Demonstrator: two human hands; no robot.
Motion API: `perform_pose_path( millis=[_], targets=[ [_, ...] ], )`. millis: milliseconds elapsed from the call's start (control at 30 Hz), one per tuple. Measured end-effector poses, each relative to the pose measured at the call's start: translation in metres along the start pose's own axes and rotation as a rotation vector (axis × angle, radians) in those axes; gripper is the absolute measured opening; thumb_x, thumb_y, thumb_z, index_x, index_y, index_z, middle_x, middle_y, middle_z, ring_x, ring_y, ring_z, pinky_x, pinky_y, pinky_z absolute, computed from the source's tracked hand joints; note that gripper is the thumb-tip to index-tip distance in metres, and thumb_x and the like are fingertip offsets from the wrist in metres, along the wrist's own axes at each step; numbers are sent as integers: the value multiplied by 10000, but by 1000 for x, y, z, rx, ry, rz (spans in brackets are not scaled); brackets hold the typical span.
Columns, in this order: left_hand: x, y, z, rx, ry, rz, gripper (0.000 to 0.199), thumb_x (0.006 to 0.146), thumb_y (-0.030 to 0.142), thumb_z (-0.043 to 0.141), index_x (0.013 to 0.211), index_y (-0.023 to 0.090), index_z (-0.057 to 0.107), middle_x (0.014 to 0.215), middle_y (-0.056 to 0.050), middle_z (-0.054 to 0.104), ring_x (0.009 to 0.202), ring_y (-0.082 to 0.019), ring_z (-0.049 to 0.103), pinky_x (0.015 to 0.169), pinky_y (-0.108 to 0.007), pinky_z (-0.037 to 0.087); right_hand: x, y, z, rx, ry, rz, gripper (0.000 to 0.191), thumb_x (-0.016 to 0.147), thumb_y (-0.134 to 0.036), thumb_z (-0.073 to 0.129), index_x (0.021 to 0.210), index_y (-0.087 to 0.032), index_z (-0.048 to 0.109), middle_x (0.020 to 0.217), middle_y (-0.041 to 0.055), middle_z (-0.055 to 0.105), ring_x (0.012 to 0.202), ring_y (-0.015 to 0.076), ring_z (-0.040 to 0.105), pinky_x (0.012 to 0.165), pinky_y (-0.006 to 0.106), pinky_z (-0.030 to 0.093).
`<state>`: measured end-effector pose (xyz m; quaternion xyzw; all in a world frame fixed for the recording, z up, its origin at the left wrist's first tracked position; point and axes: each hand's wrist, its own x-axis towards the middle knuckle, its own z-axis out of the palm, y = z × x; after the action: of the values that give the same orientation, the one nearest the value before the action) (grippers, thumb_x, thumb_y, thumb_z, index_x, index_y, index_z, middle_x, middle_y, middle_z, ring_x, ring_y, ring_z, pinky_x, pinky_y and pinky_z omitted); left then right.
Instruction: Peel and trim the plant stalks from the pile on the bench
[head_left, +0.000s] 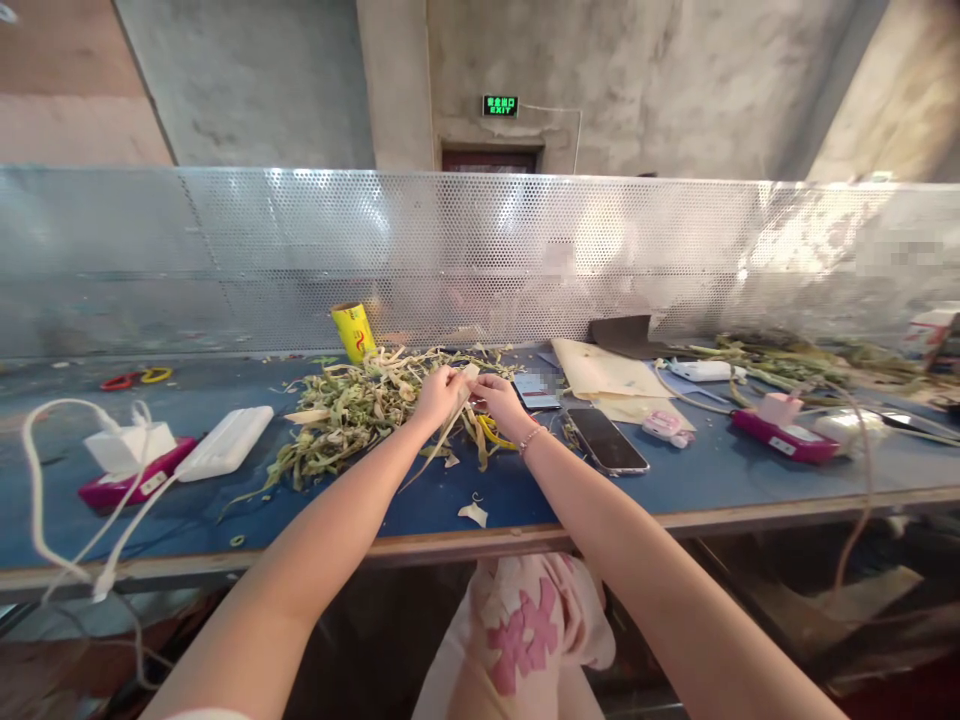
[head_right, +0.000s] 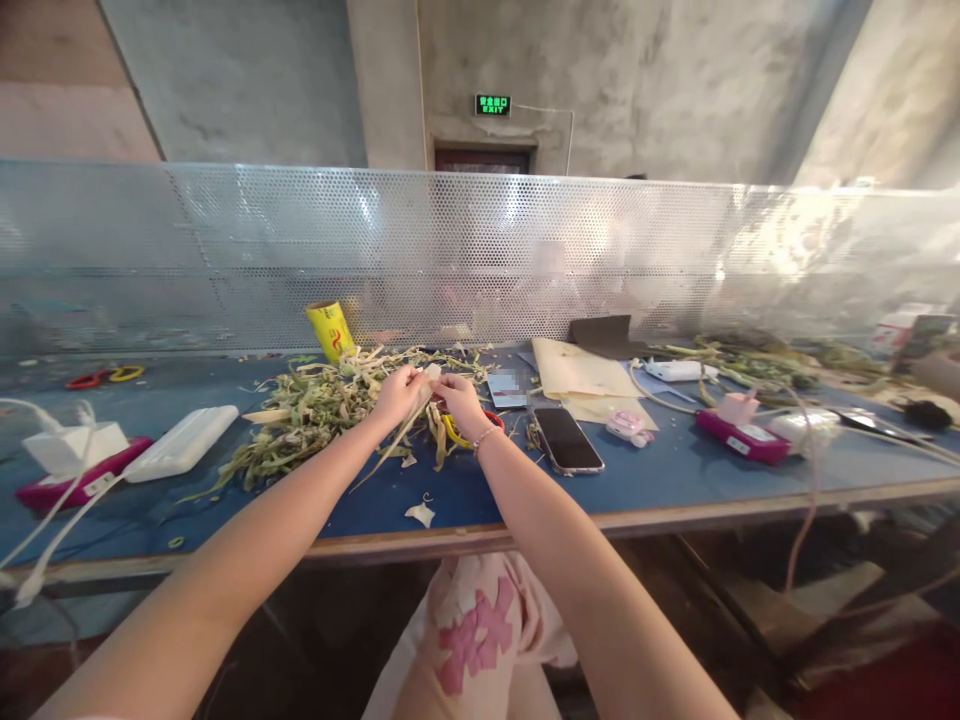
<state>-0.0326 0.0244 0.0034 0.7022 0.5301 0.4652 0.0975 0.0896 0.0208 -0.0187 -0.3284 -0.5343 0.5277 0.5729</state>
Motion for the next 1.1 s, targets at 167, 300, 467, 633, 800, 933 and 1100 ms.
perform_pose_path(
  millis=[167,300,467,633,800,933,1100],
  targets=[
    [1,-2,0,-15,17,-13,174,773,257,462,623,170,463,603,-1,535,613,-131,506,612,-242,352,0,0,1,56,-9,22,360,459,-418,708,590,-159,495,549,-52,485,540,63,463,535,205,372],
    [0,-2,0,-19,16,-5,173,774,253,456,621,173,454,601,0,529,601,-129,500,601,-241,348,1,2,1,80,-33,24,354,472,-412,699,595,-160,482,550,-59,474,536,55,456,518,190,353],
    [-1,-1,-3,36,-21,51,177,775,265,453,622,179,436,543,25,464,545,-116,445,569,-236,323,3,4,1,-21,-19,10,334,522,-433,649,610,-165,470,541,-57,469,521,63,455,499,194,351],
    [-3,-2,-5,76,-116,166,152,767,260,456,641,176,470,575,20,507,559,-111,454,571,-229,328,6,5,-4,-210,59,-150,294,634,-448,540,579,-170,461,492,-57,432,481,64,417,491,208,350],
    [0,-9,-4,39,-210,198,190,768,325,457,667,170,501,589,7,542,556,-121,485,559,-237,354,9,5,-11,-290,43,-171,298,632,-461,538,583,-170,497,464,-53,441,457,70,406,471,215,329],
    [4,-15,-5,-65,-291,184,209,733,357,508,686,155,539,667,-26,608,647,-148,566,629,-256,417,8,5,-13,-280,32,-164,311,611,-469,560,637,-160,543,483,-46,463,462,73,407,469,218,329],
    [1,-12,-5,-113,-267,99,242,670,389,585,703,150,583,672,-43,639,650,-168,592,643,-284,451,8,8,-10,-283,23,-111,325,629,-479,532,671,-157,548,552,-30,495,512,81,452,500,212,374]
  ],
)
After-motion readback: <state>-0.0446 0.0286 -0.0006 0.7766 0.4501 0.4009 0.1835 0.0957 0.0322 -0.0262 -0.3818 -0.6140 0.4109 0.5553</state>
